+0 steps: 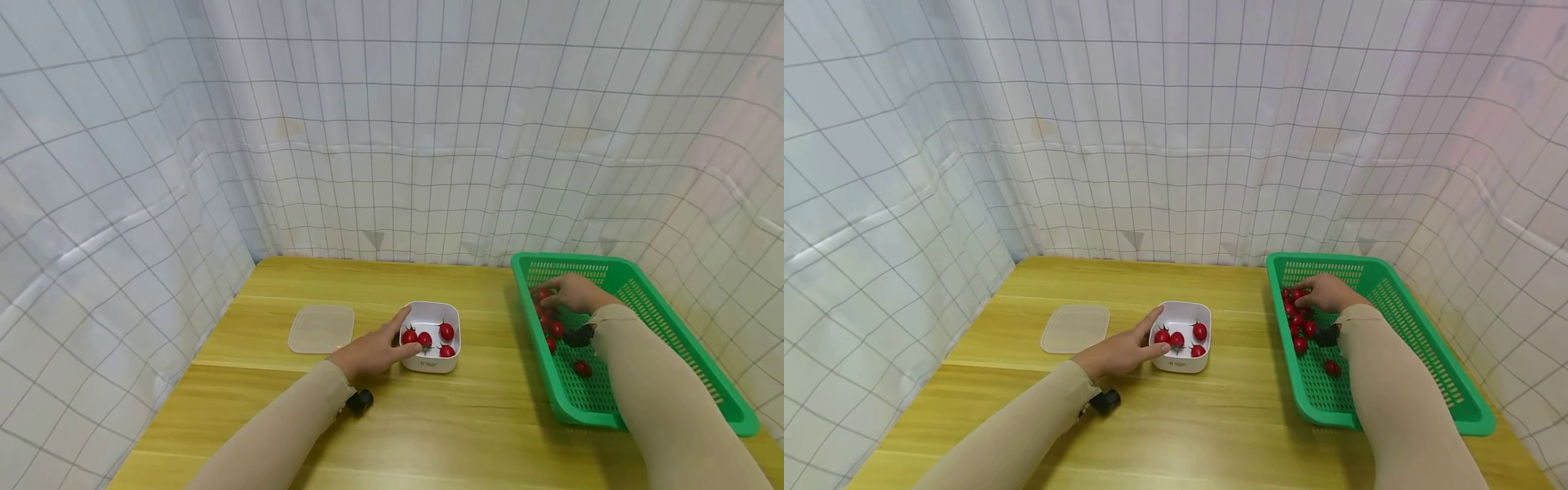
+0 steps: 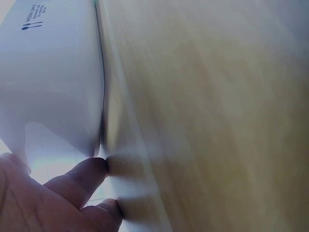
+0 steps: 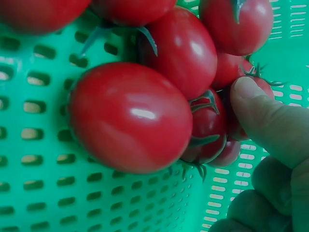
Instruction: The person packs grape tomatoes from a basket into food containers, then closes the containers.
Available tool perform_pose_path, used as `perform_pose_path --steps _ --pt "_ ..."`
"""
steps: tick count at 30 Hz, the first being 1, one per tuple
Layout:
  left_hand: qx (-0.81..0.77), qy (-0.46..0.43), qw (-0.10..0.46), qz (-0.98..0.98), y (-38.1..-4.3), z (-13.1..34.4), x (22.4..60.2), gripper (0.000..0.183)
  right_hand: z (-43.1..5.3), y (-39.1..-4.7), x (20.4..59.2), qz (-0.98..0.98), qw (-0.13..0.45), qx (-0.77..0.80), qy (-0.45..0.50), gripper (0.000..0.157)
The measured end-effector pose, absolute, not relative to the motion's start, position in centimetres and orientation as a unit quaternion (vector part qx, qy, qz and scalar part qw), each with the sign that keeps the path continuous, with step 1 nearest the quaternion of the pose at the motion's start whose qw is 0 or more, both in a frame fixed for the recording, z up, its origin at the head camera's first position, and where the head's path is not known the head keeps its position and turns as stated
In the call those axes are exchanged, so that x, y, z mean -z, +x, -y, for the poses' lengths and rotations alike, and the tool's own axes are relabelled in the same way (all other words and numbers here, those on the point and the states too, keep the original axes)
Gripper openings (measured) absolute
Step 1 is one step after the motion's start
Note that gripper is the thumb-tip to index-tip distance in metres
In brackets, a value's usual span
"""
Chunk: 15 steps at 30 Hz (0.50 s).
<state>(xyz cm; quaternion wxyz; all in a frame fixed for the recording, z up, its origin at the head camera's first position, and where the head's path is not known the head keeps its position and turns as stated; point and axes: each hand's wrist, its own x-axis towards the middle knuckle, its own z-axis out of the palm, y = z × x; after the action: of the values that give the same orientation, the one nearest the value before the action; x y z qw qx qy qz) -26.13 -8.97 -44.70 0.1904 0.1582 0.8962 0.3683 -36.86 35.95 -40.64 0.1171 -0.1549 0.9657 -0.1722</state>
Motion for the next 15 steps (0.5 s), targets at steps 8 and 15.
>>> perform_pose_path --steps 8,15 --pt "-0.370 0.161 0.190 -0.895 -26.13 9.01 44.84 0.091 -36.20 -37.06 40.95 -0.962 0.140 0.183 -0.146 0.053" --pt "-0.368 0.162 0.188 -0.896 -26.20 9.03 44.82 0.091 -36.18 -37.05 40.87 -0.961 0.146 0.184 -0.146 0.053"
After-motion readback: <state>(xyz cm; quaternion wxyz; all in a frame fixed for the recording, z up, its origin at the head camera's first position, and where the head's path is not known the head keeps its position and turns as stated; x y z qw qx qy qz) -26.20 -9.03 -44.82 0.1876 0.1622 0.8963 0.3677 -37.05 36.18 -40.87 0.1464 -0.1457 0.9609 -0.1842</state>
